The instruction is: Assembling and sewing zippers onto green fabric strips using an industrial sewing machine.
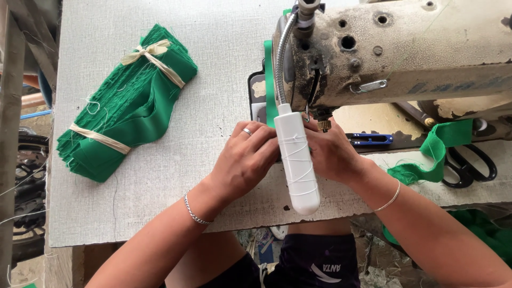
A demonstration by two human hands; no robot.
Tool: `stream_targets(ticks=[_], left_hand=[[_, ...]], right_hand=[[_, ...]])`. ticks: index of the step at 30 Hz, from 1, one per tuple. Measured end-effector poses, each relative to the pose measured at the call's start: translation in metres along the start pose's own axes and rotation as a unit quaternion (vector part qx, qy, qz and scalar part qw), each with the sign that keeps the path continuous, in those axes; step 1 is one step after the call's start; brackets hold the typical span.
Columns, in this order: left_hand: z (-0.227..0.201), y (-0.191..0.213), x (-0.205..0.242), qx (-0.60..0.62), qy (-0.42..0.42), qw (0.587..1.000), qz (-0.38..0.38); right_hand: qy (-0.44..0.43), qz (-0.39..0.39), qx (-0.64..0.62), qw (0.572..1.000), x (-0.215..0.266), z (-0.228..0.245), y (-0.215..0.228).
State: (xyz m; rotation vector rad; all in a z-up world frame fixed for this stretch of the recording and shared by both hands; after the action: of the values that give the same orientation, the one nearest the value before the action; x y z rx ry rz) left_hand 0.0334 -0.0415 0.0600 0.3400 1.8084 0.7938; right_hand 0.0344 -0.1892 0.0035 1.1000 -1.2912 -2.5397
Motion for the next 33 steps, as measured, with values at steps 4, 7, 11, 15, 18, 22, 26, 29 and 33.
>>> stream_targets(ticks=[4, 7, 11, 15, 18, 22, 26, 29, 33], left_hand=[[-0.007, 0.005, -0.006, -0.010, -0.018, 1.000, 0.001], [-0.008, 0.006, -0.008, 0.006, -0.007, 1.000, -0.007], [0.012, -0.006, 0.005, 0.110, 0.049, 0.992, -0.020], [0.019, -0.009, 0.006, 0.134, 0.071, 0.988, -0.015], [0.020, -0.005, 0.001, 0.138, 0.078, 0.987, -0.019], [0.019, -0.011, 0.005, 0.077, 0.047, 0.996, -0.022], [0.007, -0.005, -0.003, 0.027, -0.013, 0.999, -0.017], [0.002, -0.002, -0.005, 0.010, -0.046, 0.999, -0.015], [0.001, -0.004, -0.005, 0.016, -0.065, 0.998, -0.014]], right_hand=[[-0.024, 0.005, -0.064, 0.998, -0.016, 0.015, 0.014], [-0.040, -0.013, -0.051, 0.998, -0.016, 0.009, 0.015], [-0.040, -0.020, -0.044, 0.998, -0.022, 0.015, 0.018], [-0.040, -0.025, -0.080, 0.996, -0.023, 0.016, 0.020], [-0.035, -0.021, -0.080, 0.996, -0.021, 0.014, 0.019], [-0.029, -0.023, -0.086, 0.996, -0.011, 0.005, 0.012], [-0.019, -0.008, -0.091, 0.996, 0.018, -0.019, -0.007], [-0.010, 0.008, -0.096, 0.995, 0.020, -0.017, -0.007], [-0.001, 0.022, -0.076, 0.997, 0.018, -0.013, -0.003]])
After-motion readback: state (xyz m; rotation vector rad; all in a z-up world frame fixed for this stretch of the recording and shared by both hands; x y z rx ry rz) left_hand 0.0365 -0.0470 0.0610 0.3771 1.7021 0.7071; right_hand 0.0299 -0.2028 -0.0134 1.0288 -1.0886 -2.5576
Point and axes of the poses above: each hand's wrist, its own x-axis away from the middle knuckle, its own y-axis out of the back of the hand, z = x × y, the point moved 8 cm from there along -x, towards the middle knuckle, and after that the axes turned 1 degree about -y, right-handed, at the moved point
